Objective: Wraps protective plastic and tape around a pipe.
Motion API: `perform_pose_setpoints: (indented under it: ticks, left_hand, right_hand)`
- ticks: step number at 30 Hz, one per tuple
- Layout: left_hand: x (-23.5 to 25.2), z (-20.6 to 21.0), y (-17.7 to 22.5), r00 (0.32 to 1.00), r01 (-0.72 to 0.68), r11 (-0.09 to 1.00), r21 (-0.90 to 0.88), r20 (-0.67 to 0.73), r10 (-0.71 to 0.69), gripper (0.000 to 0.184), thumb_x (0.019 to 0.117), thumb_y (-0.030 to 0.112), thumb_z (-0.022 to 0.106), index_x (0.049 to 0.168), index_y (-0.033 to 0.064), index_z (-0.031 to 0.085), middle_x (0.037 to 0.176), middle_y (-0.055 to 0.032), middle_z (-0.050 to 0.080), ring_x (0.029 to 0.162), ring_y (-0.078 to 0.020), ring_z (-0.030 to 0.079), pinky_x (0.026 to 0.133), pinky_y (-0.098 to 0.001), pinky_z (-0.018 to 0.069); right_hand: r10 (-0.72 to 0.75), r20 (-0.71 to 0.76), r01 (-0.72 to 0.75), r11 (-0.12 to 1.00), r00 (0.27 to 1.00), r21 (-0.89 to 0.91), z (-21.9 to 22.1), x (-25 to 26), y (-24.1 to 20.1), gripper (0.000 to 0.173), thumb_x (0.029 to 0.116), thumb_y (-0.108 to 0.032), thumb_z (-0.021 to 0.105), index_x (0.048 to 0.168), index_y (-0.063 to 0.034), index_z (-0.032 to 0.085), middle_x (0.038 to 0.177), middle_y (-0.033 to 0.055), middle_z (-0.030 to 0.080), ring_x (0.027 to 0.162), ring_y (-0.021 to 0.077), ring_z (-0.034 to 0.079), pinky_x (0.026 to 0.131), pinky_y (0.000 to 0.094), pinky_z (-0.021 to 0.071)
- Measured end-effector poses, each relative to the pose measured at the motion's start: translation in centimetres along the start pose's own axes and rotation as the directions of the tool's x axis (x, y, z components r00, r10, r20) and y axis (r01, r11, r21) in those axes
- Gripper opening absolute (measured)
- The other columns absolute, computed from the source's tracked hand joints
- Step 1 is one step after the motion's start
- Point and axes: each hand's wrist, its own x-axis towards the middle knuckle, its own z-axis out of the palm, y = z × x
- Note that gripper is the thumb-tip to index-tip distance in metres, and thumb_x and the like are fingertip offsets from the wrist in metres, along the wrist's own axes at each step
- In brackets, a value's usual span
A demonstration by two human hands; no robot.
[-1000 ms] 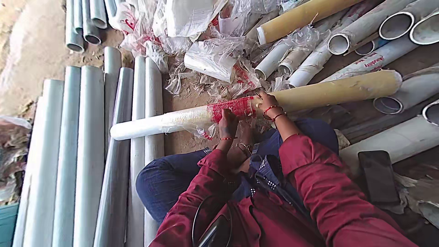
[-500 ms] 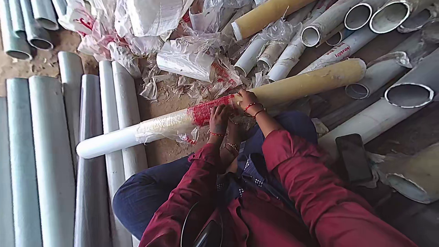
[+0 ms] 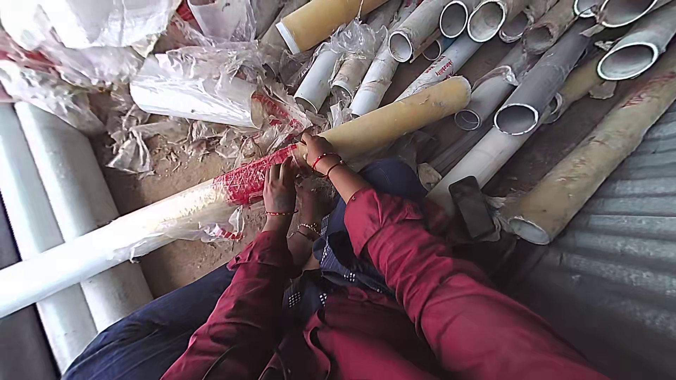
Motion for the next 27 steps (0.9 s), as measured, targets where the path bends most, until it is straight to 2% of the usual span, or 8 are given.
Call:
perform_pose_setpoints:
  ticks: [2, 4, 10, 16, 17, 19, 22, 27]
  left_hand:
    - [-0.5, 0.6, -0.7, 0.995, -0.079, 0.997, 0.016, -0.063, 0.079, 0.026, 0.1029, 0.002, 0.053, 0.122, -0.0058, 0.070, 0.115, -0.0323, 0.065, 0.110, -0.0525, 0.063, 0.093, -0.0608, 0.0510]
    - [-0.9, 1.2, -1.1, 0.986, -0.143, 0.988, 0.052, -0.085, 0.147, 0.025, 0.0997, -0.001, 0.055, 0.118, -0.0038, 0.072, 0.124, -0.0314, 0.065, 0.119, -0.0540, 0.059, 0.099, -0.0637, 0.0468]
    - [-3.3, 2.1, -3.4, 0.946, -0.253, 0.967, -0.015, -0.213, 0.244, 0.017, 0.0931, -0.002, 0.064, 0.103, -0.0022, 0.077, 0.131, -0.0260, 0.066, 0.129, -0.0473, 0.059, 0.110, -0.0577, 0.0456]
    - [-3.7, -1.1, -6.3, 0.947, 0.119, 0.986, -0.116, -0.285, -0.147, 0.043, 0.0837, 0.009, 0.081, 0.122, -0.0064, 0.068, 0.131, -0.0285, 0.064, 0.128, -0.0487, 0.056, 0.110, -0.0571, 0.0427]
    - [-3.2, -2.0, -6.1, 0.959, 0.155, 0.984, -0.091, -0.225, -0.172, 0.045, 0.0829, 0.011, 0.082, 0.122, -0.0055, 0.069, 0.134, -0.0277, 0.063, 0.132, -0.0482, 0.054, 0.112, -0.0572, 0.0409]
    - [-1.5, -5.8, -3.7, 0.921, 0.329, 0.943, 0.051, 0.203, -0.332, 0.050, 0.0975, 0.020, 0.071, 0.142, 0.0020, 0.057, 0.159, -0.0173, 0.043, 0.152, -0.0398, 0.031, 0.123, -0.0546, 0.0246]
    - [-2.1, -1.3, -6.9, 0.980, 0.093, 0.993, -0.076, -0.172, -0.105, 0.043, 0.0885, 0.021, 0.079, 0.123, -0.0037, 0.069, 0.137, -0.0236, 0.063, 0.137, -0.0481, 0.050, 0.118, -0.0638, 0.0287]
    - [-2.8, -0.2, -7.1, 0.981, 0.143, 0.988, -0.066, -0.124, -0.151, 0.035, 0.1036, 0.023, 0.059, 0.132, 0.0027, 0.061, 0.146, -0.0127, 0.059, 0.145, -0.0309, 0.045, 0.124, -0.0498, 0.0248]
  right_hand:
    - [0.189, 0.270, -0.241, 0.955, 0.944, 0.173, 3.7, 3.9, 2.0, 0.039, 0.1004, -0.001, 0.059, 0.139, 0.0058, 0.054, 0.131, 0.0312, 0.062, 0.127, 0.0440, 0.060, 0.106, 0.0548, 0.0478]
    - [0.283, 0.402, -0.358, 0.926, 0.871, 0.123, 4.1, 5.6, 2.2, 0.043, 0.1012, -0.002, 0.058, 0.144, 0.0018, 0.051, 0.138, 0.0277, 0.060, 0.132, 0.0410, 0.057, 0.107, 0.0557, 0.0464]
    - [0.267, 0.377, -0.329, 0.938, 0.887, 0.111, 4.0, 5.4, 2.1, 0.051, 0.0952, 0.001, 0.066, 0.143, 0.0062, 0.050, 0.135, 0.0322, 0.060, 0.129, 0.0459, 0.057, 0.108, 0.0580, 0.0444]
    - [0.284, 0.372, -0.335, 0.939, 0.884, 0.079, 4.5, 5.8, 2.2, 0.053, 0.0957, 0.001, 0.066, 0.145, 0.0063, 0.048, 0.137, 0.0340, 0.058, 0.131, 0.0483, 0.055, 0.109, 0.0602, 0.0419]
    - [0.283, 0.372, -0.333, 0.940, 0.884, 0.077, 4.5, 5.8, 2.2, 0.052, 0.0959, 0.000, 0.066, 0.145, 0.0064, 0.049, 0.136, 0.0341, 0.058, 0.131, 0.0484, 0.055, 0.109, 0.0600, 0.0421]
    - [0.278, 0.369, -0.330, 0.940, 0.887, 0.083, 4.5, 5.8, 2.2, 0.050, 0.0959, 0.001, 0.067, 0.143, 0.0069, 0.050, 0.135, 0.0342, 0.059, 0.129, 0.0484, 0.056, 0.108, 0.0597, 0.0429]
    - [0.278, 0.367, -0.334, 0.937, 0.887, 0.097, 4.7, 5.9, 2.5, 0.049, 0.0955, 0.000, 0.067, 0.142, 0.0054, 0.051, 0.135, 0.0333, 0.059, 0.129, 0.0478, 0.057, 0.108, 0.0593, 0.0433]
    - [0.282, 0.367, -0.347, 0.930, 0.887, 0.124, 4.6, 5.8, 2.6, 0.051, 0.0940, 0.002, 0.068, 0.143, 0.0048, 0.052, 0.136, 0.0321, 0.060, 0.129, 0.0474, 0.057, 0.108, 0.0603, 0.0435]
